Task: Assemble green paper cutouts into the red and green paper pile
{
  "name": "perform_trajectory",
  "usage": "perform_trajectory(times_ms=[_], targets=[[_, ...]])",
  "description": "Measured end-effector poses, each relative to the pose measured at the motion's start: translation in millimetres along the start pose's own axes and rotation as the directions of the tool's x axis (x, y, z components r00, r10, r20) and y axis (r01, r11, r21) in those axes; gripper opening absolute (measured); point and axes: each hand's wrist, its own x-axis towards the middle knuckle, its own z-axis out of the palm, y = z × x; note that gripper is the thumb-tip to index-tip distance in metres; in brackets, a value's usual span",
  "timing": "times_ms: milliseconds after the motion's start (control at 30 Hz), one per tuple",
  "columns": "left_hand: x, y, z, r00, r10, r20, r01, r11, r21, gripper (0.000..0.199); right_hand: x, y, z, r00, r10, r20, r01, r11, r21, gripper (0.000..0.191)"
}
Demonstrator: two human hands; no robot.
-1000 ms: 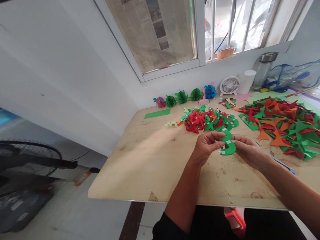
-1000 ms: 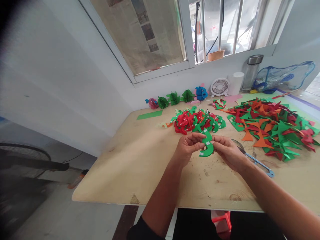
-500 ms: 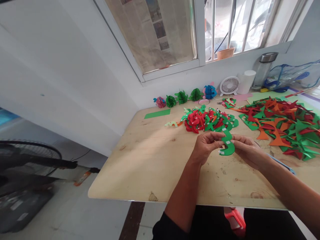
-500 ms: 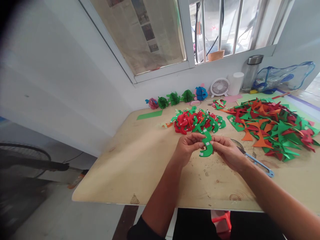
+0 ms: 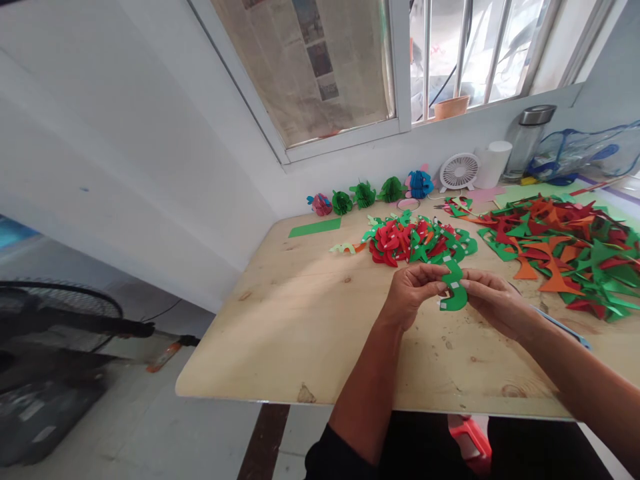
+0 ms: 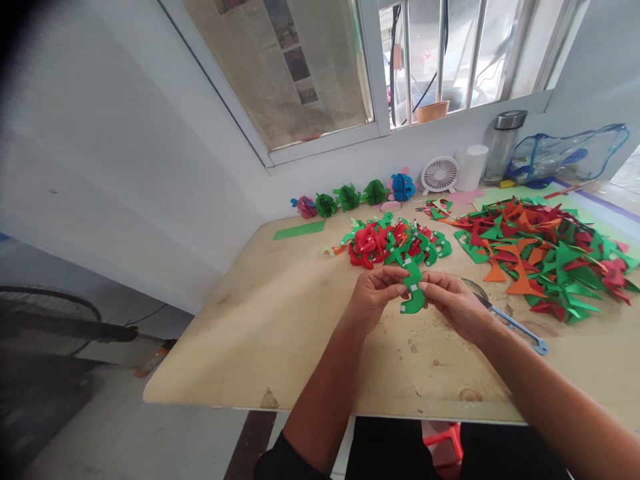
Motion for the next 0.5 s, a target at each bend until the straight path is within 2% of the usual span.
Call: perform_trajectory(times_ms=[500], targets=[[1.4,-3.8,-3.7,0.998,0.017,-0.056,-0.015,0.999,0.042,0.024,0.9,1.0,-0.6,0.997,0.003,-0.082,-0.001,1.0,0.016,0.018]])
